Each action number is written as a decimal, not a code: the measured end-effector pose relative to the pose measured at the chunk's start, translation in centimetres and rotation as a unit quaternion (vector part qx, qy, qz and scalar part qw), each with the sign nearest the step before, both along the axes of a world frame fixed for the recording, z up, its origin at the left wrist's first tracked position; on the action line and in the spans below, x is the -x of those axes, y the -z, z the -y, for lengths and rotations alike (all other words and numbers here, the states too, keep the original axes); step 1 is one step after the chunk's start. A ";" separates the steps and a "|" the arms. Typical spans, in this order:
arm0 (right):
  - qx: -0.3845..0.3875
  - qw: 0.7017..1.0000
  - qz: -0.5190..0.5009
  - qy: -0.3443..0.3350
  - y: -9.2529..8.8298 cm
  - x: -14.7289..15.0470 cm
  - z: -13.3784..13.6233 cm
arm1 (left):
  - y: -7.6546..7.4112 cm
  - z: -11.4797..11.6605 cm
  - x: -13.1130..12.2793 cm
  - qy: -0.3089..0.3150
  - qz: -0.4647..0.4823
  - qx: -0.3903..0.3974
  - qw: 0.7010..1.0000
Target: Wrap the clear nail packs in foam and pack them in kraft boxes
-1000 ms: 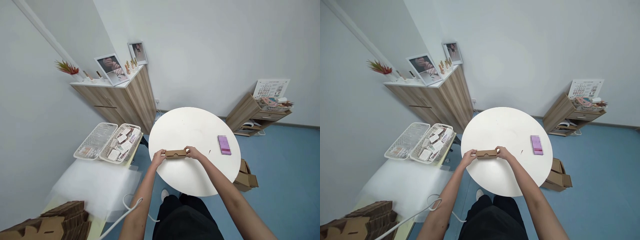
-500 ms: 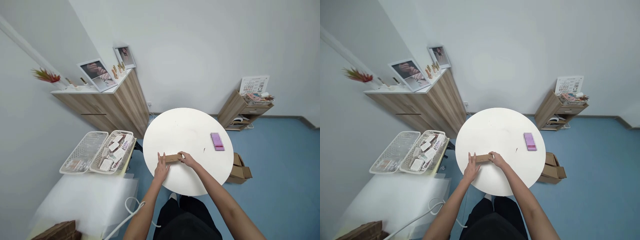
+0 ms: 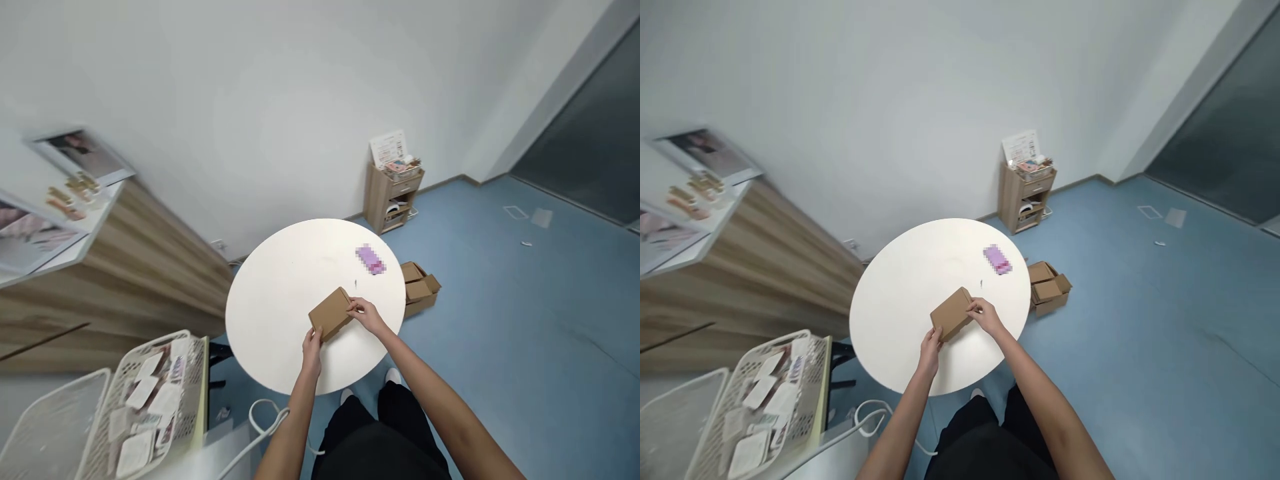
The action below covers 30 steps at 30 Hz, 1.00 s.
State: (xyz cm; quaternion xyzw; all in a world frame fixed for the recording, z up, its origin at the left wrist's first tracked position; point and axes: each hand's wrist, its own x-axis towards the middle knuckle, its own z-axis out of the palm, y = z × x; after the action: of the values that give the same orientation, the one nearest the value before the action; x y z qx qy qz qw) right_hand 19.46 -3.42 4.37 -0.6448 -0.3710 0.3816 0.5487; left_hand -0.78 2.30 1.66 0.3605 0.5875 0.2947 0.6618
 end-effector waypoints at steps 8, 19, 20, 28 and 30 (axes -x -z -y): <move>-0.029 0.970 -0.146 0.191 1.2 -12.2 9.0 | -1.0 3.0 -14.2 0.111 0.077 0.000 0.991; 0.170 0.948 -0.156 0.220 5.5 -35.7 21.2 | 4.6 14.0 -37.9 0.194 0.029 -0.047 0.979; 0.173 0.950 -0.145 0.216 6.2 -37.3 21.5 | 5.3 14.7 -39.6 0.186 0.024 -0.047 0.981; 0.169 0.965 -0.030 0.198 13.3 -45.9 15.9 | 11.8 12.2 -49.5 0.162 -0.047 -0.082 0.982; 0.181 0.968 -0.002 0.175 16.0 -47.8 13.6 | 14.5 9.9 -51.5 0.168 -0.092 -0.105 0.976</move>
State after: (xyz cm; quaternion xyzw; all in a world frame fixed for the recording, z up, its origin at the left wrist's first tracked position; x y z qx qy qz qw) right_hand 67.21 -17.03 -11.61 -0.7874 -0.1758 0.3418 0.4819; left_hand 50.70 -7.64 -12.88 0.5470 0.5425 0.2053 0.6035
